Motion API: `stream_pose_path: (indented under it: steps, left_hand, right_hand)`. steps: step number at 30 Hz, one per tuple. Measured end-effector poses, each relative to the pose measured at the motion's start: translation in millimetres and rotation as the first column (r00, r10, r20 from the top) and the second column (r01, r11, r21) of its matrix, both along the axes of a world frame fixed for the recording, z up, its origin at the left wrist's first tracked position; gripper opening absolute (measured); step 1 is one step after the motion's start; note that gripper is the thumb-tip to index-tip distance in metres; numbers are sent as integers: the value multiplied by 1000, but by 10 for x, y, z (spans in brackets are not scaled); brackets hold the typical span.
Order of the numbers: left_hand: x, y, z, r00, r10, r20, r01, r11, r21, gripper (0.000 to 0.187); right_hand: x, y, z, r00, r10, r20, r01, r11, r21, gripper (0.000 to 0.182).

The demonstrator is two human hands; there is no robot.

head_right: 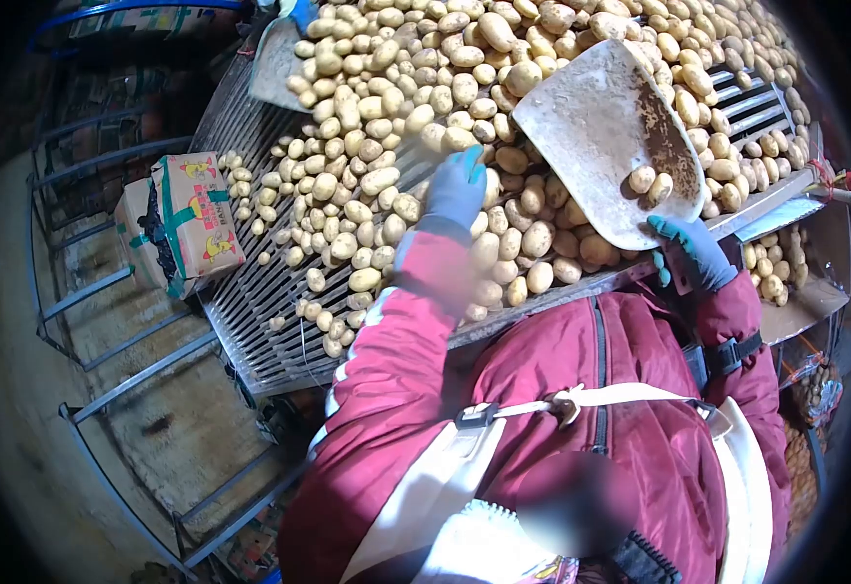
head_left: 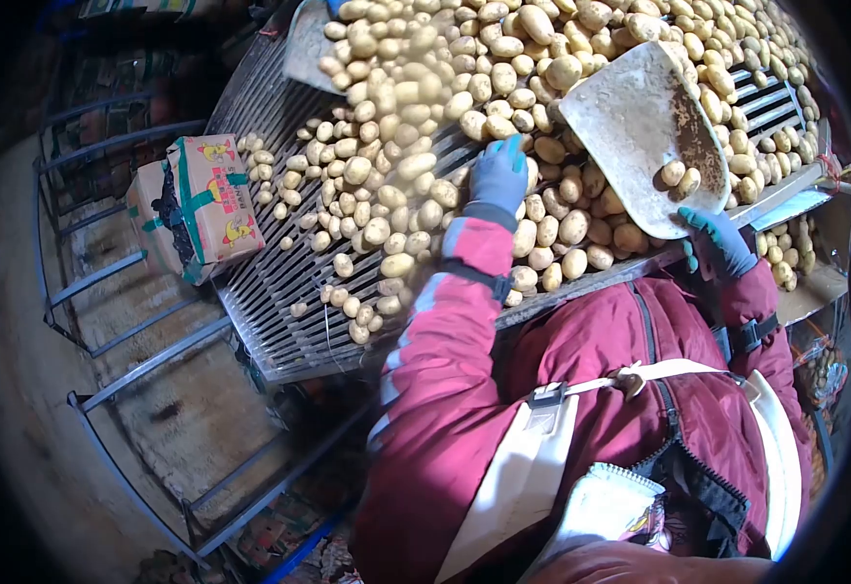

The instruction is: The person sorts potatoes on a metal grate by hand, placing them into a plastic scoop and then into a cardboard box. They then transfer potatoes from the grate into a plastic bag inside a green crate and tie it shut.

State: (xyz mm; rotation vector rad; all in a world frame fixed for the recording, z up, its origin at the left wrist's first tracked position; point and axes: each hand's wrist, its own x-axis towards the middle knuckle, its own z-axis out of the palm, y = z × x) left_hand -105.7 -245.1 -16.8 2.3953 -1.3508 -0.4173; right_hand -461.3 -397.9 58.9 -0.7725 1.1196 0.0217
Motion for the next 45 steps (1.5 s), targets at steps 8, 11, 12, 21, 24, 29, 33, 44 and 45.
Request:
stream_pose_path:
  steps: [8, 11, 12, 21, 24, 29, 33, 44, 45]
  left_hand:
    - [-164, -360, 29, 985, 163, -56, -148, 966, 210, 41]
    - [-187, -340, -15, 976, 206, -75, -187, 962, 200, 43]
    - [-184, -322, -16, 975, 210, -74, -192, 962, 196, 43]
    - [74, -17, -183, 650, 238, -722, -537, 816, -215, 16]
    - [-79, -149, 375, 564, 70, -823, -555, 770, -315, 21]
    - [58, -4, 293, 749, 68, -659, -377, 862, -340, 26]
    - [263, 133, 330, 727, 235, -645, -428, 890, -159, 24]
    - [-116, -265, 48, 999, -37, -6, 38, 963, 266, 44]
    - [-102, -258, 45, 998, -55, -16, 58, 955, 292, 43]
  right_hand:
    - [-185, 48, -273, 999, -51, 12, 52, 997, -62, 27]
    - [-288, -6, -538, 996, 71, 53, -65, 993, -101, 33]
    - [-269, 26, -568, 997, 42, 58, -33, 989, -143, 33]
    - [-36, 83, 201, 994, 81, -79, -84, 996, -32, 20]
    - [-41, 135, 173, 995, 85, -45, -87, 995, -44, 19]
    - [-164, 111, 6, 997, 68, -48, -66, 997, 49, 28]
    - [-307, 94, -225, 997, -67, 33, 65, 995, 72, 28]
    - [-355, 83, -358, 998, -68, -4, 68, 998, 14, 31]
    - [-336, 84, -344, 998, -67, 2, 67, 998, 14, 31]
